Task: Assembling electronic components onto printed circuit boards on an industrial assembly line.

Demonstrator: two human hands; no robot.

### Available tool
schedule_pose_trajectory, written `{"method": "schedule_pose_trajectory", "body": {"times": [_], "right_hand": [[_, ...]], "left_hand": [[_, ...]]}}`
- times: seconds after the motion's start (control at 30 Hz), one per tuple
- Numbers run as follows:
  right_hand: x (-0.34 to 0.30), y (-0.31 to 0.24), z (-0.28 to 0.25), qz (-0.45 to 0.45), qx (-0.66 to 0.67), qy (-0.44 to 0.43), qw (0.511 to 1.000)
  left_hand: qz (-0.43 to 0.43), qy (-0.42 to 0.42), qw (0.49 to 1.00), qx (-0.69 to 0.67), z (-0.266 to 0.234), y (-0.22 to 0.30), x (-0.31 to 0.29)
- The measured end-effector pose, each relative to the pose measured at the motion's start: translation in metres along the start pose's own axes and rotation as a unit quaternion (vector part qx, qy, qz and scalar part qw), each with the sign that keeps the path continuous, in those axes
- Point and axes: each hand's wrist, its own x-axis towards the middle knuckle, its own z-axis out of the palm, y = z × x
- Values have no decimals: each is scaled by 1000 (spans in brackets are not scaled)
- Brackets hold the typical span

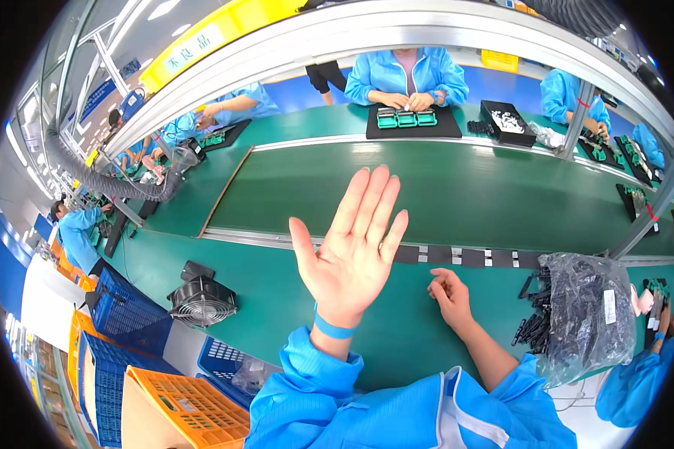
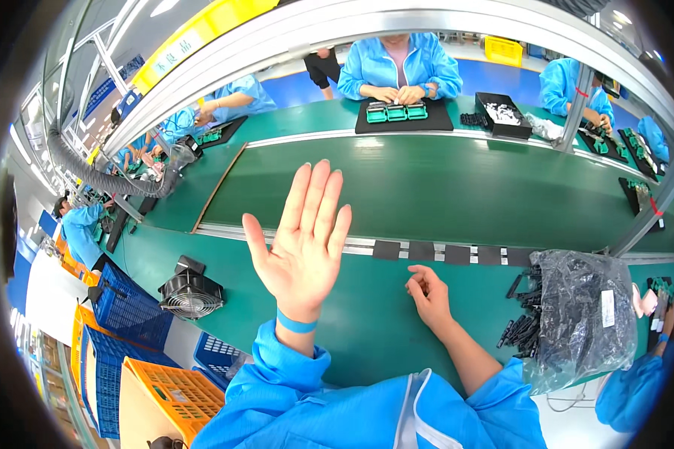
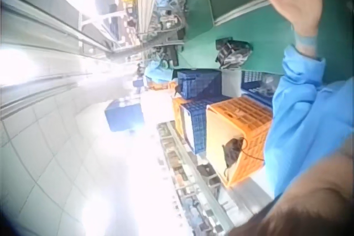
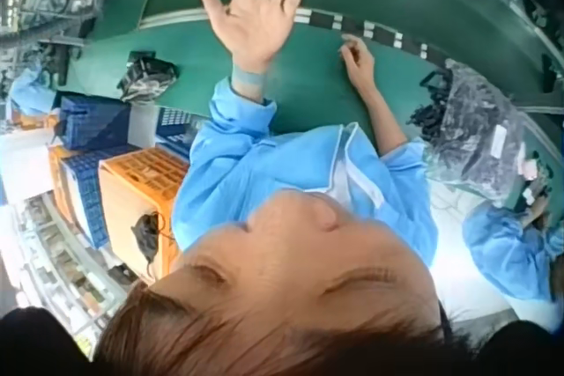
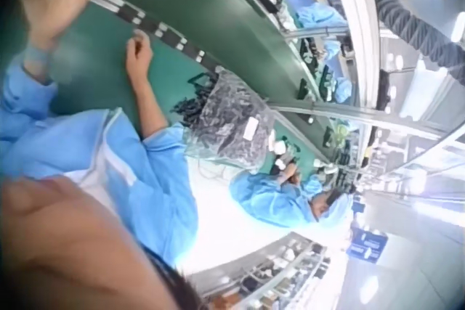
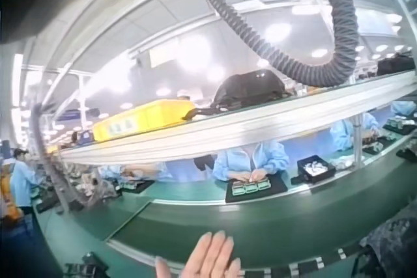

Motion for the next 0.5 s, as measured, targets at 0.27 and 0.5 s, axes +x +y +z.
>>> {"method": "schedule_pose_trajectory", "body": {"times": [0.27,0.5], "right_hand": [[-6,9,-3,3,-7,-14,1000],[11,-40,-14,-73,-115,21,990]], "left_hand": [[-35,59,995,72,-73,-12,-14],[-81,359,850,377,-171,-65,-52]]}}
